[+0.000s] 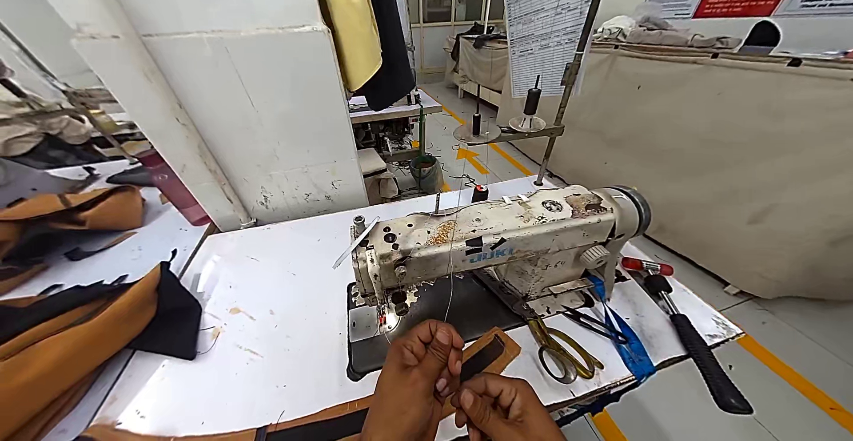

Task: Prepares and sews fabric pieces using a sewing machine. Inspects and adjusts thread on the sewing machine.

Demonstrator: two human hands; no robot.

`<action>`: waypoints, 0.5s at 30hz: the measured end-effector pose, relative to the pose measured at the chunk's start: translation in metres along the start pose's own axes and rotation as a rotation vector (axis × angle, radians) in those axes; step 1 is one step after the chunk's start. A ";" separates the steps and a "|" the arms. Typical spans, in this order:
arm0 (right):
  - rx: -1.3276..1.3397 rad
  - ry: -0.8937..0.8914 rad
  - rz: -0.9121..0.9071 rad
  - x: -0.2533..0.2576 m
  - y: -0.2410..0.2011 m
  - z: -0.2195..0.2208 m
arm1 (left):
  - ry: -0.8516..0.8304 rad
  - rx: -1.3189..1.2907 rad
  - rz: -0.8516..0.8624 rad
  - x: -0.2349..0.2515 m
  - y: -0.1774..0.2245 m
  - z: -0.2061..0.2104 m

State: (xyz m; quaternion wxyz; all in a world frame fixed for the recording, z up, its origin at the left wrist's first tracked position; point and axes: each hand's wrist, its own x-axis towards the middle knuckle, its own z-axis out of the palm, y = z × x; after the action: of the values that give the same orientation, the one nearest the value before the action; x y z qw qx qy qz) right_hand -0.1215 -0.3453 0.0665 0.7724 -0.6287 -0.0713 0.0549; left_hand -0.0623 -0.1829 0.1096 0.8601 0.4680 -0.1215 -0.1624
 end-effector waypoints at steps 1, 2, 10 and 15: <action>0.006 0.015 0.001 -0.001 0.000 0.000 | -0.002 0.000 0.001 0.000 0.000 0.000; 0.025 0.032 0.006 -0.001 0.000 0.001 | -0.006 -0.005 0.002 0.000 -0.001 0.000; 0.305 0.040 0.090 -0.006 -0.003 0.003 | -0.025 -0.085 0.017 -0.003 0.002 0.007; 0.378 0.115 0.108 -0.006 -0.003 0.008 | -0.050 -0.097 0.022 -0.002 0.003 0.009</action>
State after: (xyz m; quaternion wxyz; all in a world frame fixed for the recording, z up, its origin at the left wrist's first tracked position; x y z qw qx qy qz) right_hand -0.1290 -0.3390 0.0712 0.8754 -0.4776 0.0185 0.0727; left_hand -0.0674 -0.1878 0.1167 0.8803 0.4201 -0.1401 -0.1701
